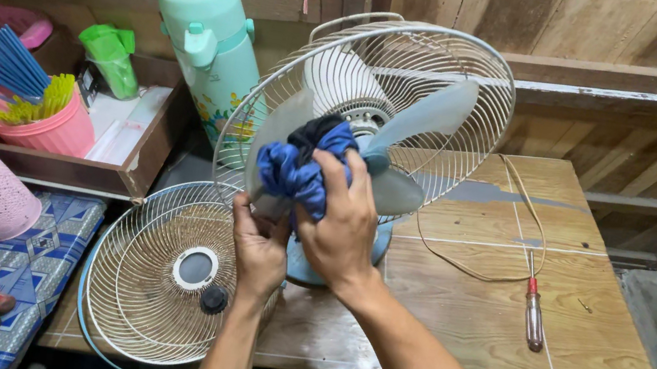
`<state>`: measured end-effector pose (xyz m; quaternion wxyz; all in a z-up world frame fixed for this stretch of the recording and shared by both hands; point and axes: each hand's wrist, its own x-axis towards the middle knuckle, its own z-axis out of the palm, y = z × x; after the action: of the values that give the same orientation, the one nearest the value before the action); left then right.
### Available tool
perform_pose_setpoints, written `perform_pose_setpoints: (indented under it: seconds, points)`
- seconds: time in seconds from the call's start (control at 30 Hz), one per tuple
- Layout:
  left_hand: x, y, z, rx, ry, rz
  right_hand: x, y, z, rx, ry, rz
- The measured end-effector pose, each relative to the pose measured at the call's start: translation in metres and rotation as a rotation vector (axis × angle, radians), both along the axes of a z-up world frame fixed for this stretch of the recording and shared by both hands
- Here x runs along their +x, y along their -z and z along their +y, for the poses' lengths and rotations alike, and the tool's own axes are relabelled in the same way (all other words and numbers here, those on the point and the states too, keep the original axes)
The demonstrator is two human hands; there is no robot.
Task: The person removes the front fan cage and outer ring, then wipes the fan blades with a blue cloth. They reattach the front cage and outer ring, then remove the central hub cap and wipe the blades again before removing the fan blade assembly.
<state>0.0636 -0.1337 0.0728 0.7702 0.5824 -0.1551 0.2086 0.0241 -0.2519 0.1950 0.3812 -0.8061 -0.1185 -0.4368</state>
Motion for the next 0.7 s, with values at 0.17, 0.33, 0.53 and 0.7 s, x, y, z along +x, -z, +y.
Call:
perform_pose_setpoints:
  seconds: [0.17,0.33,0.53,0.7]
  points:
    - [-0.007,0.014,-0.003,-0.008,-0.055,0.080,0.003,0.013,-0.003,-0.101,-0.164,0.004]
    - [-0.015,0.017,0.003,0.010,0.024,0.019,-0.004,0.039,-0.022,-0.176,-0.171,0.060]
    - [-0.014,0.022,0.003,-0.140,0.174,0.076,-0.020,0.070,-0.038,-0.184,-0.081,0.137]
    - [-0.046,0.005,0.003,0.100,-0.094,0.517,-0.037,0.075,-0.063,0.073,0.048,0.033]
